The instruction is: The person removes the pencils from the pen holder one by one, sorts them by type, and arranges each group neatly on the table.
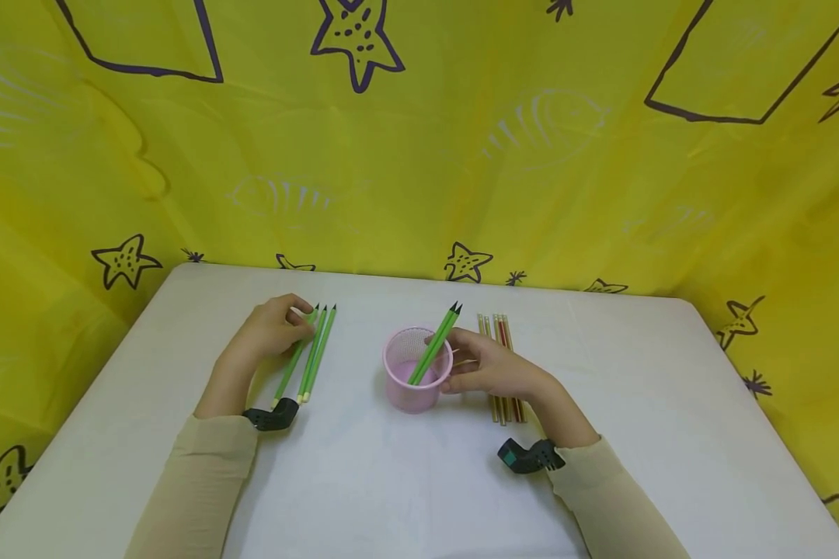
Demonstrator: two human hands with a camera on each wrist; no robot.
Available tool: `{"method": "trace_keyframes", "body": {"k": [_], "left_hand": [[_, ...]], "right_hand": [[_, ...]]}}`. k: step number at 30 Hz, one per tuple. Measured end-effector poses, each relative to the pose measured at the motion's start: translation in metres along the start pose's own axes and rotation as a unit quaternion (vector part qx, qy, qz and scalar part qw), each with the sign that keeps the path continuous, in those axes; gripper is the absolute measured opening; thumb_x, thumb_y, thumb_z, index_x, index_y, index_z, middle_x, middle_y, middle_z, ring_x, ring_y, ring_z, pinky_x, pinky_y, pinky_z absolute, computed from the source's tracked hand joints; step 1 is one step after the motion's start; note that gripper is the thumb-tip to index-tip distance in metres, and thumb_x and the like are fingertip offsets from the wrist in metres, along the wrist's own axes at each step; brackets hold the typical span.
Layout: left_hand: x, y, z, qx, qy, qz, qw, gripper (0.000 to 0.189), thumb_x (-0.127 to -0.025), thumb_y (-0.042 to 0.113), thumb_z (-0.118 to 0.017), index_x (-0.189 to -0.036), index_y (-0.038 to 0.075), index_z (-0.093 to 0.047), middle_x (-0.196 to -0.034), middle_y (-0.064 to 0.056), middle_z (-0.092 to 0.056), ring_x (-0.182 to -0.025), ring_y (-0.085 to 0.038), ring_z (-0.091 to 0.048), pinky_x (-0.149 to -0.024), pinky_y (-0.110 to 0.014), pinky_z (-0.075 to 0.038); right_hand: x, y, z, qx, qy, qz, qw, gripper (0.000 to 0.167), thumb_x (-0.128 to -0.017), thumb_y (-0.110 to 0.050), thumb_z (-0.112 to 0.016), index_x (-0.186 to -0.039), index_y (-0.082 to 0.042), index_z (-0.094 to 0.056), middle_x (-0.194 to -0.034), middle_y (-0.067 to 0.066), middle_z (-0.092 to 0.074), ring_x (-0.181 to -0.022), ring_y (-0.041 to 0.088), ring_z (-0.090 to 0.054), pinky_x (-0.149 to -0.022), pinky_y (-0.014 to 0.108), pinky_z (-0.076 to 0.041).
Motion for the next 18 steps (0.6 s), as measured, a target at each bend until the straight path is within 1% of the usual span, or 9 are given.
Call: {"method": "trace_keyframes", "body": {"k": [6,10,18], "left_hand": [[-0.0033,-0.0053,-0.0043,0.017,-0.006,0.011,0.9998,0.04,-0.093,0.015,-0.068,-0.128,-0.001,-0.055,-0.105,-0.019,-0.064,-0.062,-0.017,-0.062,-0.061,-0.027,-0.055],[-0.0042,-0.0076,-0.0059,0.031,-0.01,0.021,0.9992,0.041,-0.093,0.014,-0.069,-0.128,-0.001,-0.055,-0.103,-0.018,-0.063,-0.063,-0.017,-0.063,-0.062,-0.027,-0.057],[-0.0027,-0.0055,-0.0056,0.039,-0.013,0.022,0.9989,0.041,-0.094,0.015,-0.068,-0.13,0.0,-0.054,-0.105,-0.018,-0.062,-0.064,-0.018,-0.065,-0.062,-0.027,-0.057]], "right_hand": [[-0.0007,-0.0006,-0.0001,0.003,0.0,-0.001,1.0,0.067,-0.085,-0.009,-0.079,-0.142,-0.003,-0.045,-0.131,0.02,-0.058,-0.12,0.037,-0.06,-0.099,0.038,-0.055],[-0.0005,-0.0005,-0.0006,0.004,0.0,-0.001,1.0,0.066,-0.085,-0.009,-0.079,-0.141,-0.003,-0.045,-0.131,0.019,-0.058,-0.12,0.037,-0.06,-0.098,0.037,-0.055],[-0.0003,0.0002,0.0,-0.006,-0.001,0.002,1.0,0.067,-0.086,-0.01,-0.078,-0.143,-0.003,-0.043,-0.132,0.019,-0.057,-0.12,0.037,-0.06,-0.098,0.037,-0.055]]}}
Point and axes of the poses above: each hand's wrist, its own x-axis away from the middle knuckle, its own z-axis out of the back of the hand, y = z × x, the point moved 9 cm from there along -x, towards the middle knuckle
